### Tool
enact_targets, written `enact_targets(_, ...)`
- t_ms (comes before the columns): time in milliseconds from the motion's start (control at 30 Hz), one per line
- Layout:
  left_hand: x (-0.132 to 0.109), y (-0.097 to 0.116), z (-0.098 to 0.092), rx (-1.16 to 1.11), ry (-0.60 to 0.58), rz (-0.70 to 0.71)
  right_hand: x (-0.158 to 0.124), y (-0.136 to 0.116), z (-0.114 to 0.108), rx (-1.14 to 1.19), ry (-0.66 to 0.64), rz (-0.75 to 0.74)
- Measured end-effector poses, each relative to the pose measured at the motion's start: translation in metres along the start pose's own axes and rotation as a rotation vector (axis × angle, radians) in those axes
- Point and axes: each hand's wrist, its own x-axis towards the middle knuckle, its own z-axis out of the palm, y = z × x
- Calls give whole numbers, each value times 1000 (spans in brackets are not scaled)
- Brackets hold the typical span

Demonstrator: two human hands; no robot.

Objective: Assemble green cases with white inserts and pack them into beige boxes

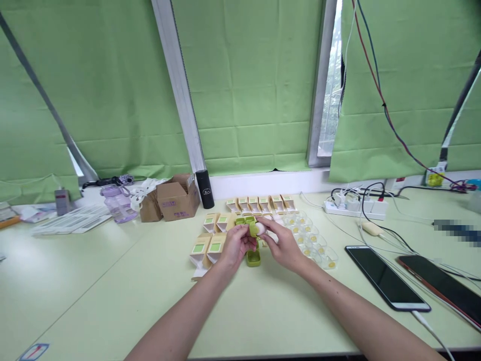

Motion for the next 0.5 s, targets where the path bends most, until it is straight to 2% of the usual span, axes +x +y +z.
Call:
enact_targets(100,1,0,-1,39,25,39,-1,-1,0,244,46,236)
enact_targets(200,2,1,-1,82,63,96,2,-3,0,473,87,394)
enact_targets(333,2,1,-2,115,115,168,6,-6,0,630,160,523)
enact_targets(500,3,1,-4,140,165,238,7,-6,1,671,186,623)
